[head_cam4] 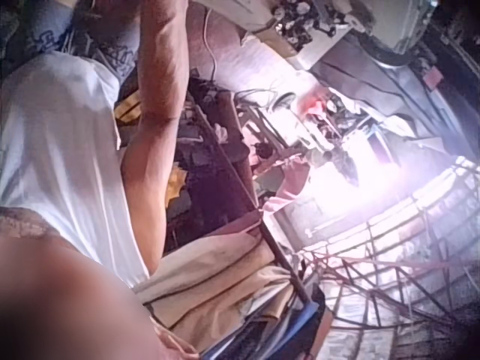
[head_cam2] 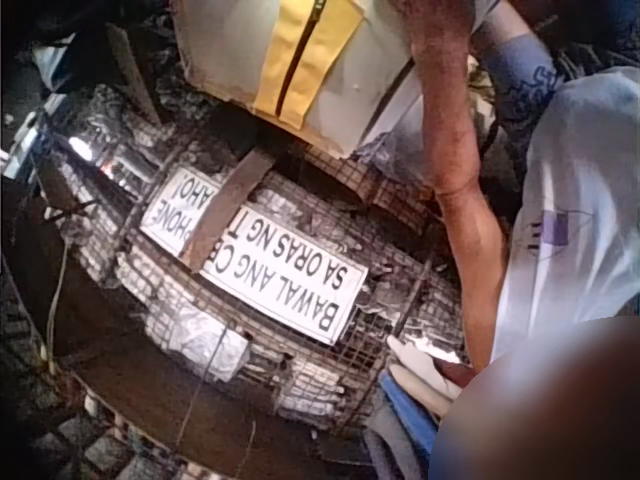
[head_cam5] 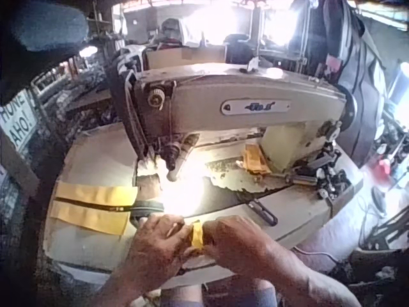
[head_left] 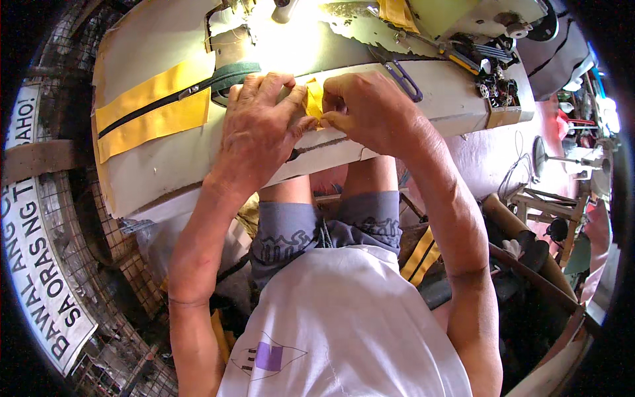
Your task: Attaching a zipper to a yellow fabric pouch using an industrial sewing machine.
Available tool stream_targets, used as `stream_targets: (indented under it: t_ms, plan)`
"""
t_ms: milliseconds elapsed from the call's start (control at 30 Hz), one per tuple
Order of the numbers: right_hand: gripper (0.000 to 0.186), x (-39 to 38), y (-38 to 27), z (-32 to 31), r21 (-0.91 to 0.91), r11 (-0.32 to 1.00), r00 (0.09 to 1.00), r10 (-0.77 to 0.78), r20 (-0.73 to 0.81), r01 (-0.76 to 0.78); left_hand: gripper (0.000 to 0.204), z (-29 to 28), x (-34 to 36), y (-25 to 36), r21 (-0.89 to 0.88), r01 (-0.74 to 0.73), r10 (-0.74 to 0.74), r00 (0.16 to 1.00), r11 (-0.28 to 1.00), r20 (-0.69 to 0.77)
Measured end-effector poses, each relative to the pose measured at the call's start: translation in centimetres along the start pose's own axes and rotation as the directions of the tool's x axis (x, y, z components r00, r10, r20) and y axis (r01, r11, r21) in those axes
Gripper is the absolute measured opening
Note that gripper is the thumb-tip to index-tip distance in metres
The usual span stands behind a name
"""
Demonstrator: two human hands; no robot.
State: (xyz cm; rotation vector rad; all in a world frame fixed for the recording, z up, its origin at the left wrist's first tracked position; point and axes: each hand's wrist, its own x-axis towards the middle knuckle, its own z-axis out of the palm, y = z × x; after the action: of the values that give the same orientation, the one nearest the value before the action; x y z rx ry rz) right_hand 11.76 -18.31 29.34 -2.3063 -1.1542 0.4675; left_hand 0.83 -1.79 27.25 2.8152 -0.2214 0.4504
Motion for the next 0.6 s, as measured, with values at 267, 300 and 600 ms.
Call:
stream_targets:
  t_ms: [267,300,600]
  plan:
    - [0.019,0.9,1.7,0.0,0.022,0.997,0.997,-0.080,-0.017,0.080,0.041,0.2,0.7,0.7,0.019,0.021,-0.021,1.000,1.000,0.006]
    - [0.019,0.8,1.7,0.0,0.022,0.996,0.996,-0.083,-0.017,0.084,0.041,0.3,0.4,0.6,0.032,0.030,-0.030,0.999,0.999,-0.011]
    - [0.023,-6.0,2.2,4.3,-0.037,0.968,0.784,-0.224,-0.578,0.249,0.046,0.7,0.2,1.5,0.129,0.073,-0.067,0.996,0.989,-0.055]
